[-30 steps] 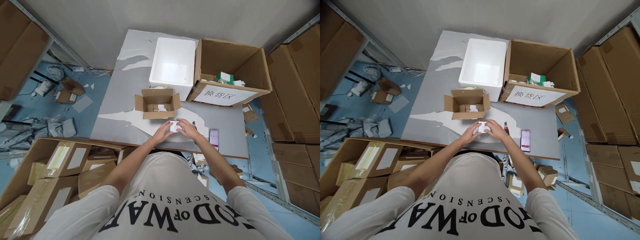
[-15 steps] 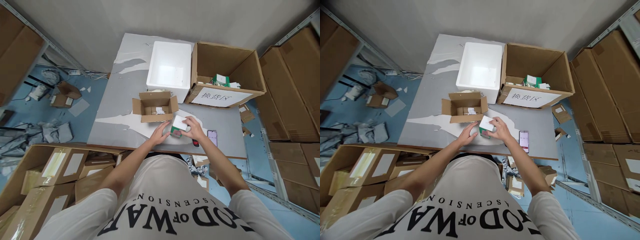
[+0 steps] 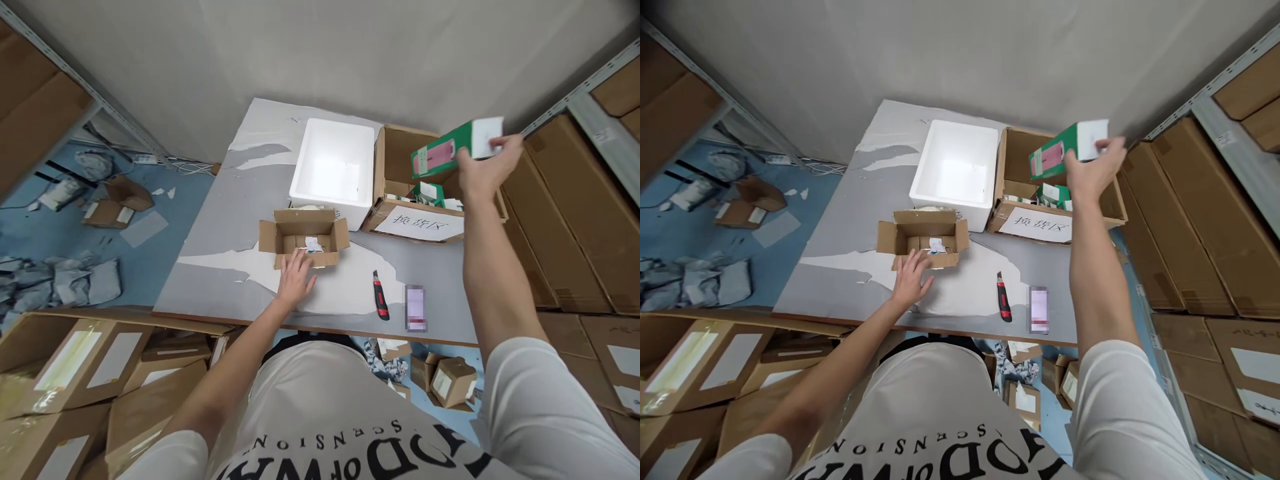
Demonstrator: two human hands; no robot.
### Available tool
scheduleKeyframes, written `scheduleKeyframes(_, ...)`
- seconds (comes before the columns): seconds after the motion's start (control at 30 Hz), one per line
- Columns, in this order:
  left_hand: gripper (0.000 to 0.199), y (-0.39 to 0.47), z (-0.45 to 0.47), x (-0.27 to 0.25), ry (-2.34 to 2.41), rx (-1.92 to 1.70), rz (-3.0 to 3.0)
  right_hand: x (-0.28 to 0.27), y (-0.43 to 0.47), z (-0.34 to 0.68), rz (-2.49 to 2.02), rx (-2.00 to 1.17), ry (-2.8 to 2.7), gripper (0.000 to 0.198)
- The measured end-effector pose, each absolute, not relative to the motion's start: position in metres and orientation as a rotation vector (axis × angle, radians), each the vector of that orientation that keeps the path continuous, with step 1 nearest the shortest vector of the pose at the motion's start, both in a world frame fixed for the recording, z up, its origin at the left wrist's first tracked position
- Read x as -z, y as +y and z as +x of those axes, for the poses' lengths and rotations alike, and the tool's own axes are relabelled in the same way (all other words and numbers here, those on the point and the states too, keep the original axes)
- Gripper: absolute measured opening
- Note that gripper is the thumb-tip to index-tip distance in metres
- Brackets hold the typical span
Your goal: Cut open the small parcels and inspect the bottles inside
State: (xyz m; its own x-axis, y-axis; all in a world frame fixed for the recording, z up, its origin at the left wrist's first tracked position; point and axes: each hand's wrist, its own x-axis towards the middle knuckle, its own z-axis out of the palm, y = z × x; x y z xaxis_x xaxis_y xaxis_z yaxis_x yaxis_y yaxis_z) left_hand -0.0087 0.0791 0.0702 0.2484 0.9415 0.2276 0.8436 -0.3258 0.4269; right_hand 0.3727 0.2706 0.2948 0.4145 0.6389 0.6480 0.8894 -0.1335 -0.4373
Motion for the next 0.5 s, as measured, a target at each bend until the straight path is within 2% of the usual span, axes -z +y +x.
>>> scheduleKeyframes(0.23,0.056,0.079,-0.012,-0.059,1.729,-0.406,2.295,-0.196,0.328,0.364,-2.282,0.024,-1.247,0.045)
scheduleKeyframes(0.5,0.059,0.077,-0.018,-0.052,1.754,-0.284,2.264,-0.152,0.361,0.371,-2.586,-0.236,-1.424,0.065)
